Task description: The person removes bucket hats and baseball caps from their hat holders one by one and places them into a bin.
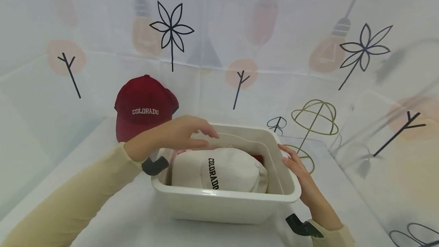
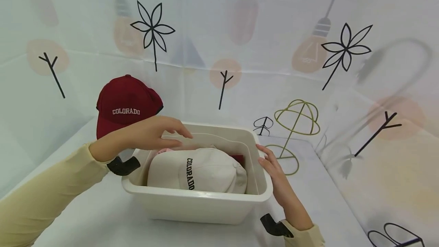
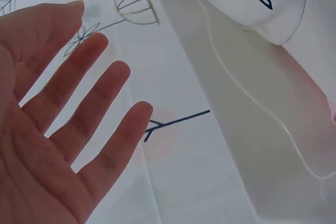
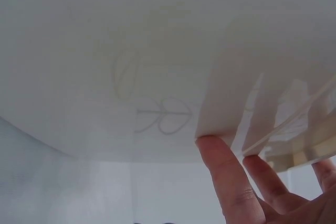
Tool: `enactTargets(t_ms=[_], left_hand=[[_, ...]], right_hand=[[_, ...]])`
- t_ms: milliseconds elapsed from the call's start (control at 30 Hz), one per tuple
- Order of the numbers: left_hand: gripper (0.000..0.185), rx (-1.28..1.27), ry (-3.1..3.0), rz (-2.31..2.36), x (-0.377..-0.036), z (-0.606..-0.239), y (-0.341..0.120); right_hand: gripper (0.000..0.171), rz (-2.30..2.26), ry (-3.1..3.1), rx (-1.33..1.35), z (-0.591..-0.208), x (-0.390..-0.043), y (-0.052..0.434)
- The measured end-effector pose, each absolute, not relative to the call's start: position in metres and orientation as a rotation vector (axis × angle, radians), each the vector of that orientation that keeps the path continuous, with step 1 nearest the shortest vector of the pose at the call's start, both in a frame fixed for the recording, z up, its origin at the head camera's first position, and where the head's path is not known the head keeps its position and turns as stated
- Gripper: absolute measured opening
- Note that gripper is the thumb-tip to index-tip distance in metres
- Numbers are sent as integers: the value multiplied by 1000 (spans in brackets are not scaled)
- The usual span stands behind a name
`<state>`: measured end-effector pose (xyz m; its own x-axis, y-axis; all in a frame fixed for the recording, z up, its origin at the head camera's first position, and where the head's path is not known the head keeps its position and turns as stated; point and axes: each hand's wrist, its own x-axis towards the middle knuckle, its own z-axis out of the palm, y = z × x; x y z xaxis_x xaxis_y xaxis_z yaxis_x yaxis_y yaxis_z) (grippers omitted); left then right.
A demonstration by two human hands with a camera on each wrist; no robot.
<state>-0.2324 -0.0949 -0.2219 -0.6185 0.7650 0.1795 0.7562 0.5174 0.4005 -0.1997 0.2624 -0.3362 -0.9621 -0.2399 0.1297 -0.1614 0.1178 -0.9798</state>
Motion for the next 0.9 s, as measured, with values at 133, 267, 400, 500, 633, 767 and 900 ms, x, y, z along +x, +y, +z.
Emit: enactTargets(t_ms=[133,267,400,500,633,767,900], left_hand=[[28,1302,2794,849,-229,-225,-111],[27,1348,2848,1000,-229,-229,-125],[27,1333,2899,1113,-227,-231,-136],[26,1288,2958,1133,-225,-232,-144],[25,1203,3028,1174,-223,-236,-155],[26,1054,3102,1313,-224,-248,-168],[27,862,3200,1482,-226,-263,-183]], right_hand=[[43,-2006,2297,-417,-336,-200,262],[42,-2007,2302,-413,-336,-199,262],[42,-1996,2315,-408,-336,-199,262],[42,-1995,2313,-416,-336,-200,263],[42,-2007,2299,-435,-337,-201,263],[42,-2010,2291,-447,-337,-201,263],[43,-2009,2295,-439,-337,-201,263]])
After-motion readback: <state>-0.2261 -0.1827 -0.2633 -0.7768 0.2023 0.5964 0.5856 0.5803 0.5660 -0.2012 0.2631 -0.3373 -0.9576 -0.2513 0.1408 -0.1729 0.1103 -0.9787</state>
